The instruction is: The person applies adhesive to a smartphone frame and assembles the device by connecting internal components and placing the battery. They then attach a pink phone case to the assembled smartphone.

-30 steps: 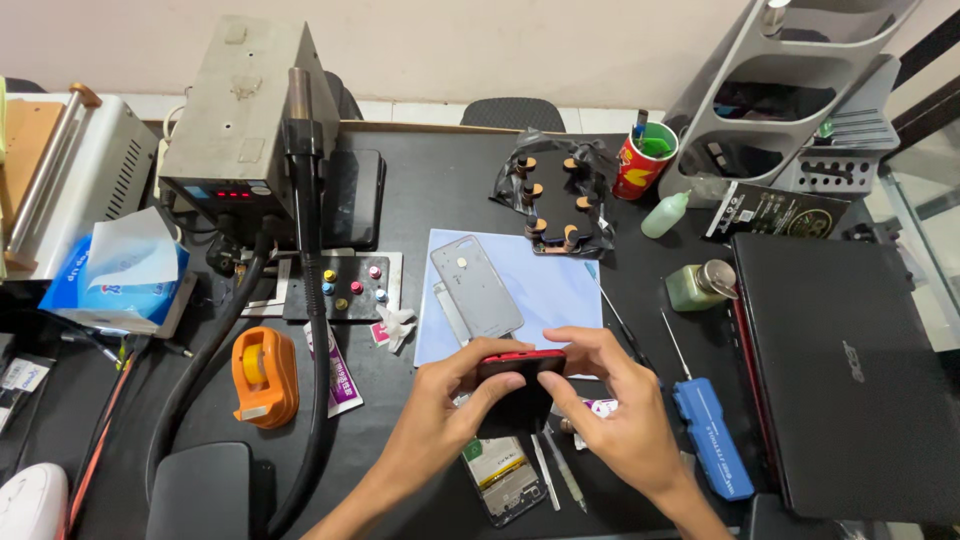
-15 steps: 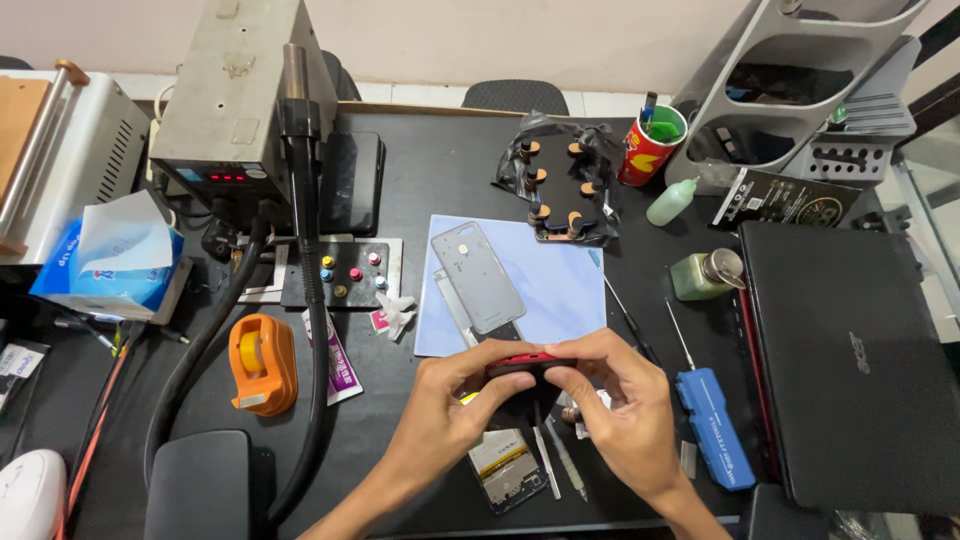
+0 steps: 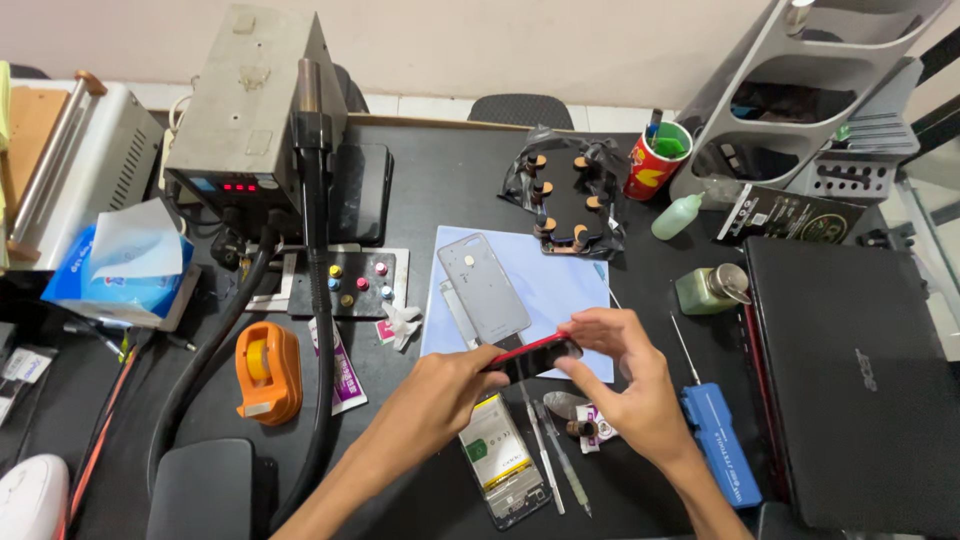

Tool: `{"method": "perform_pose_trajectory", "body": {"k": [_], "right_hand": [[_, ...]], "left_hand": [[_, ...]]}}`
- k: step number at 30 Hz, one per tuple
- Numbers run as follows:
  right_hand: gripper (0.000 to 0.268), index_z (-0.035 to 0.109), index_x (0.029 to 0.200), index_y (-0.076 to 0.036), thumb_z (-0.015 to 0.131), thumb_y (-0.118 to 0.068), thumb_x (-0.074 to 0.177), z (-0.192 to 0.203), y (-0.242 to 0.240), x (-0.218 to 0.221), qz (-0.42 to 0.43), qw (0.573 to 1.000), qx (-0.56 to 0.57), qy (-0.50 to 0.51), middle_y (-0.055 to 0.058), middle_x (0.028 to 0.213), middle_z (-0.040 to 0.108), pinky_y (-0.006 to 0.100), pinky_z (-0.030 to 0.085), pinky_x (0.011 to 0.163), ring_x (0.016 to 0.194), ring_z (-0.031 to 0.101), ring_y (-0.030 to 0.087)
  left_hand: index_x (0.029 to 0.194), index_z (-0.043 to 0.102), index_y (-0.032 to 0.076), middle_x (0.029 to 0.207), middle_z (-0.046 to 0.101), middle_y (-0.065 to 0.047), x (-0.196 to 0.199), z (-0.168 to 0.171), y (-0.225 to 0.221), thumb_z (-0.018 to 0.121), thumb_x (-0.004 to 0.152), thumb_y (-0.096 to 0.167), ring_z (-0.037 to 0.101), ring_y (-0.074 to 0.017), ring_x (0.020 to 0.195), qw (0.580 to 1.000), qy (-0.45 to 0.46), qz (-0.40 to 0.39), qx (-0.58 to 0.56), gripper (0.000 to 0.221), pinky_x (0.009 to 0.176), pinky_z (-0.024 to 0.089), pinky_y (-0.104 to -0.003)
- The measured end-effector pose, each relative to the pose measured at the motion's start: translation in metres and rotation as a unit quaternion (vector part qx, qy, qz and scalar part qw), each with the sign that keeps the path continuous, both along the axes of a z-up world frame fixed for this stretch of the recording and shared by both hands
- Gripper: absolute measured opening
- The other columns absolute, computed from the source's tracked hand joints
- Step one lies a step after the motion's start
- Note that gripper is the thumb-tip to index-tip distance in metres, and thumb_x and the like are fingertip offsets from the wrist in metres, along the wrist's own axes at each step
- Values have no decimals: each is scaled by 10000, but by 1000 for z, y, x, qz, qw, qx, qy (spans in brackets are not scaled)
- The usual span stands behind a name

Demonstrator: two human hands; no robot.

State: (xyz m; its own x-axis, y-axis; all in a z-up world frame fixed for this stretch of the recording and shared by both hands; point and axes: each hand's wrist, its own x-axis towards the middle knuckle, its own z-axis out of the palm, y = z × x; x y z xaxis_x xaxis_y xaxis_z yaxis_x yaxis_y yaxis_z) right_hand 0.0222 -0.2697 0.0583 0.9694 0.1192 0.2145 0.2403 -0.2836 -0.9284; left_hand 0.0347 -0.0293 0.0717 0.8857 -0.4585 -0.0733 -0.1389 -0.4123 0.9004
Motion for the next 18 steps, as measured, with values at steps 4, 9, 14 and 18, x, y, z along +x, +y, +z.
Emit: {"method": "perform_pose_trajectory", "body": {"k": [4, 9, 14, 18], "right_hand": [[413, 699, 1158, -24, 826, -69, 769, 13, 1, -6, 47, 985, -141, -83, 88, 1095, 746, 324, 562, 897, 1022, 731, 201], [268, 743, 1080, -32, 786, -34, 815, 14, 7, -7, 101, 981, -144, -75, 85, 1055, 765, 305, 614, 832, 955, 767, 204], [234, 733, 1039, -15, 743, 54, 816, 0, 14, -10, 84, 986, -124, -73, 92, 1001, 756, 298, 623, 797, 913, 760, 208], [252, 736, 1022, -7, 717, 99, 794, -3, 14, -9, 77, 989, -105, -72, 96, 987, 754, 302, 620, 794, 900, 758, 214]], "left_hand": [[1048, 661, 2, 785, 694, -220, -3, -5, -3, 645, 931, 105, 663, -430, 765, 997, -56, -23, 56, 157, 646, 502, -490], [900, 588, -27, 805, 687, -206, -9, -11, -8, 649, 937, 102, 661, -430, 802, 990, -107, -52, 81, 148, 664, 482, -517], [864, 595, -23, 787, 679, -214, -11, -18, -9, 675, 892, 82, 638, -448, 807, 985, -152, -46, 69, 134, 673, 468, -526], [858, 602, -35, 776, 659, -240, -10, -14, -14, 698, 912, 118, 623, -454, 821, 988, -113, -29, 97, 189, 683, 458, -522]]}}
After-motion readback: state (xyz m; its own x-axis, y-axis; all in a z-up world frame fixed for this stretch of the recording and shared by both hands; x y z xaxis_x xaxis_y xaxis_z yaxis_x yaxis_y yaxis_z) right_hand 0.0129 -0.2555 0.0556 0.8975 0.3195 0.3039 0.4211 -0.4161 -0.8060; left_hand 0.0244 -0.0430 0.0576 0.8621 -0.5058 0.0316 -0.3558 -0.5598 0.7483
